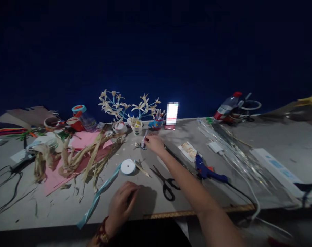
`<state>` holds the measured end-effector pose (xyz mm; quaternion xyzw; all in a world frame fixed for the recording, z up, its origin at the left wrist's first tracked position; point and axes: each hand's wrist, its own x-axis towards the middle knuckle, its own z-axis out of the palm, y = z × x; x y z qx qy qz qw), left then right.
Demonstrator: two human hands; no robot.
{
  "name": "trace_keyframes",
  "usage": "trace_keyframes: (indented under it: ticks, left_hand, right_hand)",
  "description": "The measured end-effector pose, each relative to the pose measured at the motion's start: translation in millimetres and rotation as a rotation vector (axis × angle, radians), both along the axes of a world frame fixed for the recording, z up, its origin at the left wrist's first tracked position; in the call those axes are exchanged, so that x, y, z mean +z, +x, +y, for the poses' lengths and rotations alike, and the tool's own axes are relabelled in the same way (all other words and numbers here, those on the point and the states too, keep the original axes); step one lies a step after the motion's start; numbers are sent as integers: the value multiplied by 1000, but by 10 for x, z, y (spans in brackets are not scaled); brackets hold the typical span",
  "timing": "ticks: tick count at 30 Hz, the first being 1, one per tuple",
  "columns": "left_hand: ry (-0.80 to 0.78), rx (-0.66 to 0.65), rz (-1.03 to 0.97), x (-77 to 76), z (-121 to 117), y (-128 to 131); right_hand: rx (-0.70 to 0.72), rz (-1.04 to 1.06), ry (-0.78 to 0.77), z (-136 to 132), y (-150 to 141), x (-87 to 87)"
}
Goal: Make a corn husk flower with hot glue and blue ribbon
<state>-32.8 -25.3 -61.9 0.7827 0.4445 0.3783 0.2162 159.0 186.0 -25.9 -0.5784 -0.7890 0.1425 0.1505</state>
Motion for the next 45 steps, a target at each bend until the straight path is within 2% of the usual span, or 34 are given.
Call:
trace_keyframes:
  ticks: [4,11,14,17,19,21,22,24,25,26,28,29,30,31,34,35,36,37,39,42,45]
  left_hand:
    - [10,-21,-8,8,8,10]
    - [-6,-42,4,1,60,18]
    - [-14,-67,2,7,65,14]
    - [-29,-42,-9,34,60,8]
    - [-34,-33,-20,67,62,14]
    - [-33,-88,-13,111,77,37]
    - [-32,-148,-5,135,91,52]
    - [-43,-306,5,186,129,77]
    - [-59,-398,6,212,153,75]
    - [-82,-478,4,241,177,56]
    - [-123,-579,16,308,226,-47]
    - [-110,-555,22,349,250,-133]
    - [-65,-465,36,395,273,-236]
    - [24,-324,43,446,294,-351]
    - [249,278,27,601,333,-662]
    - [288,401,16,641,333,-724]
    - [308,469,-5,669,325,-756]
    - [316,490,-35,681,310,-758]
    - [260,448,-111,661,269,-684]
    - [67,332,-232,558,209,-491]
    - [-92,223,-348,457,169,-339]
  right_hand:
    - [-15,-107,-29,55,4,-33]
    - [-36,-151,-37,-108,88,-62]
    - [-46,-111,-11,-118,153,10]
    - [-64,-42,28,-229,265,173]
    - [-36,16,27,-455,295,287]
    - [69,80,-17,-813,234,363]
    - [147,129,-48,-1022,169,382]
    - [415,323,-164,-1434,4,388]
    - [539,347,-234,-1608,-76,382]
    - [555,334,-246,-1748,-139,375]
    - [484,299,-259,-1903,-183,360]
    - [438,281,-250,-1922,-160,350]
    - [395,265,-246,-1909,-111,336]
    - [357,240,-243,-1874,-45,314]
    - [164,91,-192,-1718,150,197]
    - [102,40,-147,-1673,183,148]
    - [73,-5,-107,-1638,193,99]
    - [69,-47,-69,-1613,179,54]
    - [82,-118,-26,-1590,104,-20]
    - [77,-172,-19,-1571,-26,-89]
    - [68,-139,-28,-1533,-50,-123]
